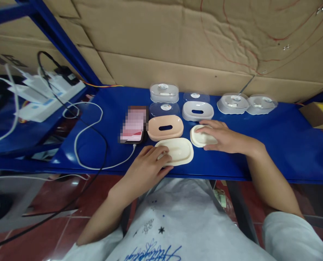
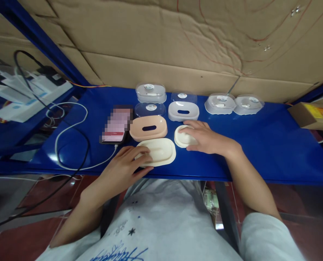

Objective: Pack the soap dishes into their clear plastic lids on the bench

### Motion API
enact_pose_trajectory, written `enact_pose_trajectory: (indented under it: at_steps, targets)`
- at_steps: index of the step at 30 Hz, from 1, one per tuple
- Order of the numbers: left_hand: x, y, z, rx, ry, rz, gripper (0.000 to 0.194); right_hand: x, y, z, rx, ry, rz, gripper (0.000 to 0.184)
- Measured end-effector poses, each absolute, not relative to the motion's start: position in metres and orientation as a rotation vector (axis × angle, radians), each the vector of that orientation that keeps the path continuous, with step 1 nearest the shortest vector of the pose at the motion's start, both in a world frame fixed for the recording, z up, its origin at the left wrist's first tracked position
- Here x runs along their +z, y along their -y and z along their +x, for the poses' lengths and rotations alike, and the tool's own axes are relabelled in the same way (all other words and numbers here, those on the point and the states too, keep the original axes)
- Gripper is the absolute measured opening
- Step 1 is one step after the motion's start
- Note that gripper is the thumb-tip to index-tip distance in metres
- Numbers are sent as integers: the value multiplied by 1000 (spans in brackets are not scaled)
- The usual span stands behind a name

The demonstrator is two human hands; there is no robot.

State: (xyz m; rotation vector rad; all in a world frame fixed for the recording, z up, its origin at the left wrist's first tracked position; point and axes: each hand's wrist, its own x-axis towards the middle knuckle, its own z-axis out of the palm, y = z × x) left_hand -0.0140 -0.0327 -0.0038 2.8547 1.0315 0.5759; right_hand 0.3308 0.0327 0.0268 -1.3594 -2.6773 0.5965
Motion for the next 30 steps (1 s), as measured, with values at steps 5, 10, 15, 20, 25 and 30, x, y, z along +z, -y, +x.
enact_pose_trajectory:
  at_steps: [5, 10, 15, 20, 25, 30]
  targets:
    - [-5, 32, -15, 565, -1031, 2841, 12, 19, -38, 332, 533, 2690, -1328, 57]
    - [-6, 30, -15, 594, -1000, 2830, 8, 21, -39, 330, 549, 2682, -1251, 48]
    - [-9, 27, -16, 636, -979, 2793, 8, 25, -40, 327, 753, 2639, -1130, 38]
    - [-10, 27, -17, 628, -977, 2772, 8, 29, -39, 332, 716, 2690, -1149, 34]
    - [-10, 34, -19, 755, -1045, 2614, 20, 37, -30, 315, 539, 2601, -1146, 35]
    - [-6, 47, -26, 1110, -1251, 2238, 13, 21, -8, 266, 421, 2685, -753, 41]
